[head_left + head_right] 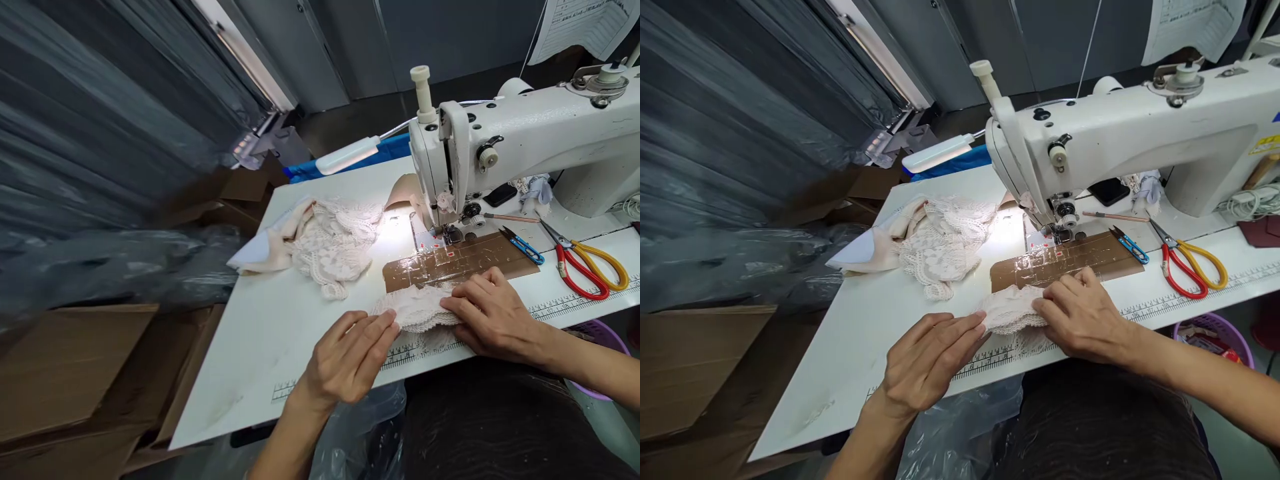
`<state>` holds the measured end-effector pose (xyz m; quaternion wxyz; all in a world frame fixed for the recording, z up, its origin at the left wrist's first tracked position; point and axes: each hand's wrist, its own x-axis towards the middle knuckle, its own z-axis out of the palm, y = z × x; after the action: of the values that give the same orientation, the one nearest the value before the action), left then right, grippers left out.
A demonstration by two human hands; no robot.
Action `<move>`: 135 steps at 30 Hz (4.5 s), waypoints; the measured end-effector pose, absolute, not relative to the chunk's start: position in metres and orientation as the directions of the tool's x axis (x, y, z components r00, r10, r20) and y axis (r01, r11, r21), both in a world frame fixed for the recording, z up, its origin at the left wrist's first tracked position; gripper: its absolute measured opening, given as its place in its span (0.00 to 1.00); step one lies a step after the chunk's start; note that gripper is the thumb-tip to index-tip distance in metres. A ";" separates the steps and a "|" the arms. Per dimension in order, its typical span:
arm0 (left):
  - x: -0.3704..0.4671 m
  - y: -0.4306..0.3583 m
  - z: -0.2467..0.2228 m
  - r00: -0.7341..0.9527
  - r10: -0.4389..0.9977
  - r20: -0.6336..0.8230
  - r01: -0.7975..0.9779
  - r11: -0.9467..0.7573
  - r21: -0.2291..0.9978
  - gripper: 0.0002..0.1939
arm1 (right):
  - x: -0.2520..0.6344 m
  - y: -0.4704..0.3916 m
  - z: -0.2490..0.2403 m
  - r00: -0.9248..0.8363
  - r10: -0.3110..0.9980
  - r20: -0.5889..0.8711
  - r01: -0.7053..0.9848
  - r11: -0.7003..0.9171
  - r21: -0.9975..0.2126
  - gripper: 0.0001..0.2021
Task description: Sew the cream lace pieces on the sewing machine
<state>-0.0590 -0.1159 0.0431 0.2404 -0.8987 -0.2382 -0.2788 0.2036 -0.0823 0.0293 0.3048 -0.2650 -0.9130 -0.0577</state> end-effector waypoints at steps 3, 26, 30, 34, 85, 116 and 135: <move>-0.061 -0.112 0.037 0.761 0.260 0.594 0.520 -0.792 -0.319 0.09 | 0.212 -0.084 0.020 -0.671 0.482 0.564 0.594 0.805 0.019 0.09; -0.083 -0.121 0.009 0.579 0.321 0.749 0.617 -0.774 -0.145 0.07 | 0.221 -0.084 -0.005 -0.567 0.482 0.668 0.575 0.812 -0.099 0.25; -0.079 -0.120 0.011 0.601 0.316 0.734 0.622 -0.761 -0.182 0.06 | 0.222 -0.081 -0.008 -0.608 0.449 0.654 0.550 0.833 -0.061 0.17; -0.072 -0.119 0.015 0.579 0.419 0.700 0.574 -0.818 0.015 0.08 | 0.221 -0.080 0.002 -0.614 0.462 0.640 0.480 0.862 -0.162 0.10; -0.050 -0.083 0.141 0.257 0.965 0.053 0.701 -0.224 0.677 0.24 | 0.124 -0.031 0.078 -0.480 0.481 0.734 0.073 0.855 -0.513 0.38; -0.038 -0.063 0.063 0.458 0.862 -0.217 0.513 -0.057 0.856 0.23 | 0.237 -0.009 0.037 -0.478 0.873 -0.094 0.497 0.181 -0.848 0.16; 0.034 -0.063 0.053 0.575 0.798 -0.179 0.127 0.130 0.983 0.19 | 0.243 -0.068 0.051 -0.351 0.818 0.456 0.358 0.567 -0.741 0.06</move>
<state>0.0340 -0.0625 0.0527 -0.6479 -0.6066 -0.3810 -0.2591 0.2428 -0.0678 0.0514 0.4256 -0.3787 -0.7763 0.2699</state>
